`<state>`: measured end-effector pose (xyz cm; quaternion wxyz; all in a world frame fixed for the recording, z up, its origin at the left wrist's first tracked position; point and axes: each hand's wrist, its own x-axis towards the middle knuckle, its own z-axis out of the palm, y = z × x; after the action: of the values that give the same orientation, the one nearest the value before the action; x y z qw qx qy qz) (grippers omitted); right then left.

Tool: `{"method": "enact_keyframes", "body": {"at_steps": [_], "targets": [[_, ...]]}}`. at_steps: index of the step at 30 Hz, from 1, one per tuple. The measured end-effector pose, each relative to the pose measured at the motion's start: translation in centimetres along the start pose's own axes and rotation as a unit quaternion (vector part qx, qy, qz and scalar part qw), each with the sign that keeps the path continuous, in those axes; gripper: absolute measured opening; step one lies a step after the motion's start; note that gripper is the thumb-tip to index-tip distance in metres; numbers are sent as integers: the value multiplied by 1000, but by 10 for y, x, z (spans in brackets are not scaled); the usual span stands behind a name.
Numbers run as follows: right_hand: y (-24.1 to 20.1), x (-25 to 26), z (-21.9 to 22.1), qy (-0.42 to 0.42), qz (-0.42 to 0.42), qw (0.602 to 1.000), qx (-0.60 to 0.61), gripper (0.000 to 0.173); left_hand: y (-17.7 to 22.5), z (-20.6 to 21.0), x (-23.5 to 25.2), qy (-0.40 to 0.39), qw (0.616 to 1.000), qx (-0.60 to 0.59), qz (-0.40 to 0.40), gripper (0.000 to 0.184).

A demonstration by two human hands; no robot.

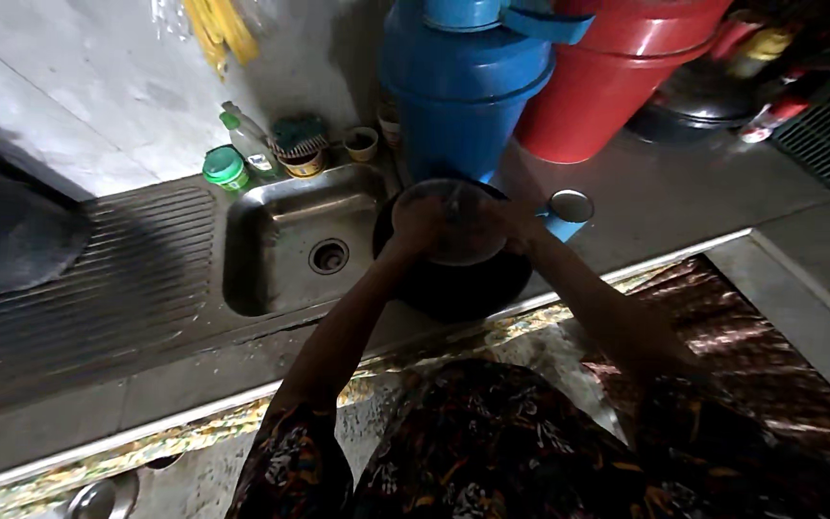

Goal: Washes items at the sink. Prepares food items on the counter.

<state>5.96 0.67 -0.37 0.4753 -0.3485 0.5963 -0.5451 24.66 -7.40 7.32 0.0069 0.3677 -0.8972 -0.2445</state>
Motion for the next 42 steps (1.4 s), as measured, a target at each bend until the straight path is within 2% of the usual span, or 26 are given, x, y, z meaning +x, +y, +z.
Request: {"method": "enact_keyframes", "body": {"at_steps": [1, 3, 5, 8, 10, 13, 15, 17, 19, 21, 24, 28, 31, 35, 37, 38, 40, 42], "targets": [[3, -3, 2, -23, 1, 1000, 21, 34, 6, 0, -1, -21, 1000, 12, -5, 45], [4, -11, 8, -15, -7, 1000, 7, 32, 12, 5, 0, -38, 999, 20, 3, 46], [4, -11, 7, 8, -20, 1000, -14, 31, 17, 9, 4, -35, 998, 50, 10, 45], [-4, -12, 0, 8, -42, 999, -15, 38, 30, 4, -5, -21, 996, 76, 32, 55], [-12, -17, -8, 6, -65, 998, -11, 36, 33, 5, -10, 32, 994, 41, 96, 60], [-29, -29, -30, 13, -71, 997, -12, 23, 32, 5, -18, 158, 956, 2, 247, 53], [-51, -44, -44, 19, -45, 997, -60, 17, 38, -9, -36, 206, 938, -30, 278, 47], [-66, -58, -68, 48, -22, 997, -53, 26, 35, -18, -42, 261, 922, -47, 281, 42], [-70, -66, -105, 78, -31, 996, -12, 32, 23, -23, -40, 278, 921, -49, 268, 40], [-78, -73, -142, 122, -21, 992, -10, 28, 4, -22, -31, 251, 938, -48, 233, 40], [-76, -80, -203, 192, -25, 980, -51, 32, -18, -11, -17, 202, 964, -66, 157, 38], [-64, -82, -259, 296, 10, 948, -113, 35, -17, 5, -5, 148, 980, -85, 105, 36], [-34, -69, -301, 350, 32, 932, -84, 36, -3, 11, 3, 129, 984, -77, 100, 34], [25, -43, -346, 362, 47, 930, -51, 42, 19, 12, 16, 109, 986, -66, 104, 33], [47, -31, -356, 342, 68, 928, -131, 39, 31, 13, 23, 99, 988, -58, 100, 33], [53, -24, -358, 330, 87, 914, -220, 36, 37, 13, 27, 91, 990, -57, 94, 33], [67, -6, -370, 317, 118, 859, -384, 40, 45, 17, 35, 77, 992, -49, 91, 33], [72, 2, -377, 325, 137, 842, -408, 45, 47, 22, 43, 64, 993, -46, 93, 34]]}}
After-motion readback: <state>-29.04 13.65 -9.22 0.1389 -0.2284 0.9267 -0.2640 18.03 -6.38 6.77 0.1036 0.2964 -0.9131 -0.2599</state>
